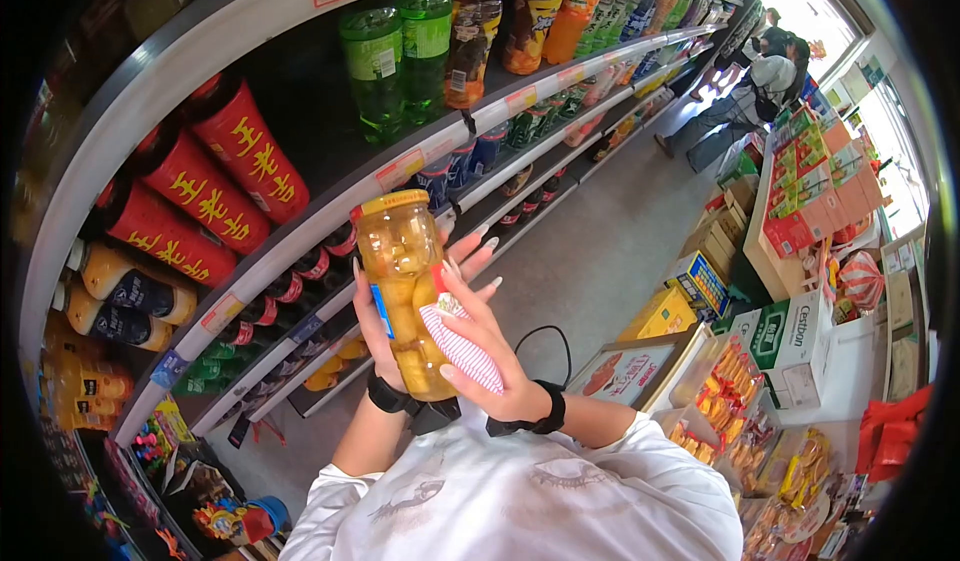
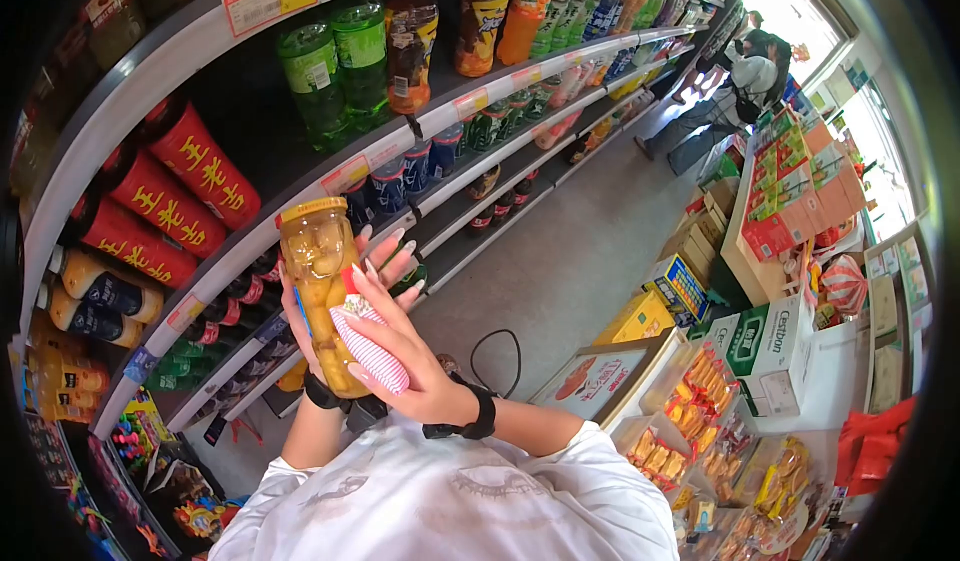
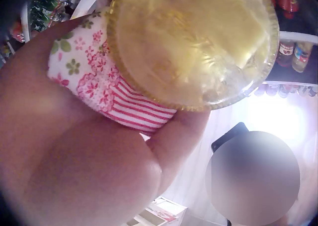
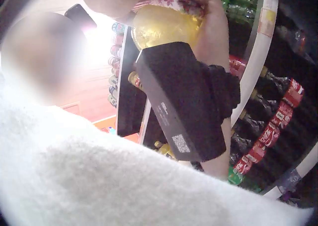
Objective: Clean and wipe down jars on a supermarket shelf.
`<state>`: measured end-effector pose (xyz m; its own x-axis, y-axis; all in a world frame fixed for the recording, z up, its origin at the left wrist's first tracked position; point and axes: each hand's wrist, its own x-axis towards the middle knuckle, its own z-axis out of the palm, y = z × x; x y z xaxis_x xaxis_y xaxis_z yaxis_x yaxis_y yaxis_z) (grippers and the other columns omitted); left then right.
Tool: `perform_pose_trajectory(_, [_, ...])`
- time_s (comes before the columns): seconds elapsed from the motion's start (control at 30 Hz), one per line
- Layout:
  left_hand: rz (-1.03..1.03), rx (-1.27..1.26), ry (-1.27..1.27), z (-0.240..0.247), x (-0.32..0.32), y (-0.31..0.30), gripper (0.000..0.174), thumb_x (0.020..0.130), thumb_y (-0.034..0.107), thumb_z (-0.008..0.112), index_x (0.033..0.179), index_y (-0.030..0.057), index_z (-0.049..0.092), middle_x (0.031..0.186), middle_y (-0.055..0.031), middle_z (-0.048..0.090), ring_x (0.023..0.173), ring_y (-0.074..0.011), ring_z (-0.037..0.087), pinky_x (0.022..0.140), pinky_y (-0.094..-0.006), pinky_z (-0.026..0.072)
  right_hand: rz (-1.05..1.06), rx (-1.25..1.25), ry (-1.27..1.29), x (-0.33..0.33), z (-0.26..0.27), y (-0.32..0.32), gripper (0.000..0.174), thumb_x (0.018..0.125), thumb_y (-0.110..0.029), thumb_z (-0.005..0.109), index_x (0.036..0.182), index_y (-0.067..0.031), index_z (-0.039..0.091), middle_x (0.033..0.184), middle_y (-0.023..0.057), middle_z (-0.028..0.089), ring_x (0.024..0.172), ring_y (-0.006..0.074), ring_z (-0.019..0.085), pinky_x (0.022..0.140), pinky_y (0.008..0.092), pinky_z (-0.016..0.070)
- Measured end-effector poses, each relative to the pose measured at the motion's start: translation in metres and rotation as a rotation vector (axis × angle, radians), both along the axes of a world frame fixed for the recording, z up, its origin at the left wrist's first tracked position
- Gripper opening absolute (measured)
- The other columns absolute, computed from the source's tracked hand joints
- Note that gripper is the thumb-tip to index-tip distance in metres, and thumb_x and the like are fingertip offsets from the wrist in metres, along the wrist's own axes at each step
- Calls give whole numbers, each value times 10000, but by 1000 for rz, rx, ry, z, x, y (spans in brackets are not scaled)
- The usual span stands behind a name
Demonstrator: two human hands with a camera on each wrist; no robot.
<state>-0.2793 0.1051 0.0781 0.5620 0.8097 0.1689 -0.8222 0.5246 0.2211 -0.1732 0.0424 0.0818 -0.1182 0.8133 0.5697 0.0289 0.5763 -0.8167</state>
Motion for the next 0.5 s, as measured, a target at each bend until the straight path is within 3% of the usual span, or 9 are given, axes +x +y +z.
perform_pose_trajectory(0.1, [27, -23, 42, -1, 0, 2, 927, 845, 725, 289, 1407, -12, 256, 1423, -254, 314, 1316, -371, 337, 1063, -526, 298, 6, -15, -7, 2, 1, -1, 497, 821, -20, 614, 1298, -37, 476, 1484, 221, 229, 1400, 369, 168, 1108, 432, 149])
perform_pose_trajectory(0.2, [16, -7, 88, 1, 3, -2, 897, 848, 714, 269, 1434, 35, 229, 1459, -230, 265, 1343, -359, 294, 1098, -470, 252, -9, -23, -37, 6, 5, 4, 496, 825, -20, 610, 1301, -35, 474, 1484, 217, 232, 1398, 369, 170, 1108, 427, 152])
perform_pose_trajectory(0.3, [-7, 8, 46, -3, 7, -15, 845, 866, 688, 279, 1439, 68, 238, 1461, -199, 285, 1343, -337, 302, 1098, -454, 256, -74, -14, -103, 9, 16, 11, 494, 832, -30, 602, 1307, -35, 465, 1487, 216, 223, 1397, 365, 174, 1109, 425, 145])
perform_pose_trajectory(0.43, [72, -90, 343, -30, 0, -26, 773, 897, 633, 309, 1445, 93, 234, 1452, -182, 314, 1312, -321, 359, 1084, -435, 292, -98, -13, -99, 17, 18, 23, 503, 843, -67, 598, 1322, -48, 445, 1500, 215, 189, 1403, 357, 158, 1111, 445, 107])
perform_pose_trajectory(0.5, [12, -4, 272, -23, 2, -23, 792, 889, 643, 322, 1447, 90, 227, 1451, -190, 311, 1307, -330, 365, 1078, -438, 304, -103, 25, -127, 17, 17, 24, 517, 834, -67, 611, 1325, -60, 448, 1501, 214, 189, 1408, 363, 137, 1111, 456, 106])
